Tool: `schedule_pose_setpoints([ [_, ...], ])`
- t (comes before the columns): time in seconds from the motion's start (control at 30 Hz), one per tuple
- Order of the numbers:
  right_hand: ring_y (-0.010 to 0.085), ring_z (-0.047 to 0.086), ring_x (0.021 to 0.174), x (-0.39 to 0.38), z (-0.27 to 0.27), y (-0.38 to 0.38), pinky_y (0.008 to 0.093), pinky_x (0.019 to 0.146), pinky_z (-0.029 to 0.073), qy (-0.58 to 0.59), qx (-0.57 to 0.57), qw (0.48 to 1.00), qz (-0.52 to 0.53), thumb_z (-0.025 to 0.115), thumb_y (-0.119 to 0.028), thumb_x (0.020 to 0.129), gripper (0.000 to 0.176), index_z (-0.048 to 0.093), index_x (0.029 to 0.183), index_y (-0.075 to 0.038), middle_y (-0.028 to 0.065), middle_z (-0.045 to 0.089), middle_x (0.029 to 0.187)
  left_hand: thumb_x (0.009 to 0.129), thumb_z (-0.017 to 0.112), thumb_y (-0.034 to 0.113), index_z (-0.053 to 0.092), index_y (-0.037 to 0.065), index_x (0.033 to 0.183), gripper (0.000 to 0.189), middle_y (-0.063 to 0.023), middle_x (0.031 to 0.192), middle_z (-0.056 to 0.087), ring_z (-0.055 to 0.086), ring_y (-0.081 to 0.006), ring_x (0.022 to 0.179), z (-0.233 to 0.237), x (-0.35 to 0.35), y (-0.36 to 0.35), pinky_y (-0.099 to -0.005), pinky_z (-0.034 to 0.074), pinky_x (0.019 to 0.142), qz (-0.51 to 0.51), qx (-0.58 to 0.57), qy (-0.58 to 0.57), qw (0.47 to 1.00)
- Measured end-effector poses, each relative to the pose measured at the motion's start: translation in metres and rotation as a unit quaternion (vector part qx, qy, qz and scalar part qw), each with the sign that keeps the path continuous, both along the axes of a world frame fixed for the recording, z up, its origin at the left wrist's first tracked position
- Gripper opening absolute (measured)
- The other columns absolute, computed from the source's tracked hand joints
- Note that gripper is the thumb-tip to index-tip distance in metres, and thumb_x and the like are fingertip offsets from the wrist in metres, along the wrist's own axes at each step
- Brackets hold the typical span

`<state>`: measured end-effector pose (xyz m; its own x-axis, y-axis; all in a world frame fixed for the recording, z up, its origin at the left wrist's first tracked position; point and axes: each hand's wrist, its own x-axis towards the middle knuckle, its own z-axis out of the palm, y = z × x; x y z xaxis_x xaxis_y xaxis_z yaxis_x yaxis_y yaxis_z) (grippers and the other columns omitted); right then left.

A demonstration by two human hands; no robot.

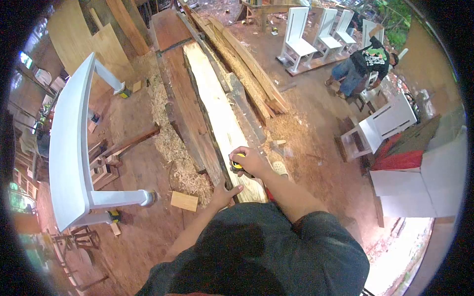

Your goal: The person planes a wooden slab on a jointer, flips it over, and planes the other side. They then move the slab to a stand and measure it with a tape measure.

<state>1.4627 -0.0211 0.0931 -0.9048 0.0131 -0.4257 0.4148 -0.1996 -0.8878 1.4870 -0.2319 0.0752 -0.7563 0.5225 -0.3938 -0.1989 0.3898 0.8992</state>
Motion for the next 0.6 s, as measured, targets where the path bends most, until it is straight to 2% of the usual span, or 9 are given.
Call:
schedule_pose_setpoints([
  [0.13, 0.0214, 0.076, 0.077, 0.002, 0.002, 0.000, 0.0318, 0.053, 0.061, -0.003, -0.008, 1.000, -0.004, 0.070, -0.021, 0.102, 0.022, 0.065, 0.112, -0.002, 0.0099, 0.072, 0.092, 0.083, 0.085, 0.054, 0.027, -0.010, 0.160, 0.116, -0.0328, 0.148, 0.055, 0.054, -0.0390, 0.140, -0.042, 0.003, -0.002, -0.0441, 0.040, 0.117, 0.008, 0.022, 0.032, 0.999],
  [0.23, 0.0197, 0.075, 0.078, 0.004, 0.018, -0.007, 0.0307, 0.054, 0.059, -0.015, 0.025, 1.000, -0.004, 0.071, -0.023, 0.101, 0.025, 0.065, 0.112, -0.001, 0.0094, 0.072, 0.092, 0.083, 0.085, 0.054, 0.029, -0.011, 0.159, 0.114, -0.0329, 0.147, 0.055, 0.056, -0.0391, 0.138, -0.047, 0.002, -0.003, -0.0443, 0.041, 0.117, 0.006, -0.009, 0.038, 0.999],
  [0.3, 0.0161, 0.075, 0.080, 0.005, 0.031, -0.009, 0.0302, 0.056, 0.058, -0.009, 0.068, 0.998, -0.003, 0.071, -0.027, 0.101, 0.029, 0.067, 0.112, 0.000, 0.0081, 0.073, 0.092, 0.083, 0.085, 0.054, 0.030, -0.011, 0.158, 0.113, -0.0328, 0.146, 0.056, 0.056, -0.0390, 0.137, -0.032, 0.000, -0.002, -0.0442, 0.042, 0.116, -0.013, -0.029, 0.018, 0.999],
  [0.33, 0.0139, 0.075, 0.075, 0.008, 0.043, -0.008, 0.0309, 0.058, 0.058, -0.022, 0.143, 0.989, 0.008, 0.072, -0.032, 0.101, 0.031, 0.070, 0.111, -0.003, 0.0070, 0.075, 0.091, 0.083, 0.085, 0.053, 0.031, -0.011, 0.157, 0.112, -0.0325, 0.146, 0.057, 0.057, -0.0391, 0.137, -0.032, -0.001, -0.001, -0.0441, 0.042, 0.116, -0.007, -0.028, 0.014, 0.999],
  [0.4, 0.0132, 0.074, 0.068, 0.011, 0.070, -0.009, 0.0315, 0.059, 0.058, -0.054, 0.150, 0.987, 0.008, 0.072, -0.035, 0.100, 0.032, 0.072, 0.110, -0.006, 0.0062, 0.076, 0.090, 0.084, 0.085, 0.052, 0.033, -0.011, 0.157, 0.110, -0.0318, 0.145, 0.058, 0.057, -0.0391, 0.137, -0.033, 0.000, -0.001, -0.0440, 0.042, 0.115, -0.006, -0.029, 0.002, 1.000],
  [0.43, 0.0139, 0.073, 0.065, 0.012, 0.075, -0.008, 0.0319, 0.058, 0.058, -0.051, 0.161, 0.986, 0.009, 0.072, -0.035, 0.099, 0.032, 0.072, 0.111, -0.006, 0.0062, 0.076, 0.090, 0.084, 0.086, 0.049, 0.036, -0.014, 0.154, 0.107, -0.0332, 0.140, 0.060, 0.059, -0.0380, 0.133, -0.033, 0.001, 0.001, -0.0428, 0.043, 0.113, -0.001, 0.042, -0.007, 0.999],
  [0.47, 0.0146, 0.073, 0.061, 0.013, 0.077, -0.008, 0.0322, 0.058, 0.058, -0.048, 0.171, 0.984, 0.013, 0.072, -0.036, 0.099, 0.032, 0.072, 0.112, -0.006, 0.0062, 0.076, 0.090, 0.084, 0.086, 0.048, 0.036, -0.015, 0.153, 0.106, -0.0338, 0.138, 0.061, 0.059, -0.0375, 0.131, -0.036, 0.002, 0.001, -0.0424, 0.044, 0.112, 0.001, 0.037, -0.011, 0.999],
  [0.53, 0.0160, 0.071, 0.061, 0.013, 0.052, -0.008, 0.0321, 0.052, 0.058, -0.034, 0.108, 0.994, -0.011, 0.073, -0.035, 0.099, 0.034, 0.070, 0.113, -0.004, 0.0089, 0.072, 0.088, 0.084, 0.086, 0.046, 0.038, -0.018, 0.150, 0.104, -0.0351, 0.135, 0.062, 0.060, -0.0365, 0.129, -0.045, 0.003, -0.001, -0.0417, 0.044, 0.111, 0.016, 0.026, -0.015, 0.999],
  [0.6, 0.0149, 0.063, 0.056, 0.010, 0.029, -0.012, 0.0303, 0.041, 0.053, -0.004, 0.062, 0.997, -0.053, 0.077, -0.031, 0.095, 0.030, 0.070, 0.105, -0.003, 0.0089, 0.066, 0.082, 0.084, 0.085, 0.045, 0.036, -0.022, 0.148, 0.105, -0.0365, 0.130, 0.063, 0.061, -0.0363, 0.126, -0.049, 0.003, -0.002, -0.0419, 0.045, 0.109, 0.016, 0.036, -0.017, 0.999],
])
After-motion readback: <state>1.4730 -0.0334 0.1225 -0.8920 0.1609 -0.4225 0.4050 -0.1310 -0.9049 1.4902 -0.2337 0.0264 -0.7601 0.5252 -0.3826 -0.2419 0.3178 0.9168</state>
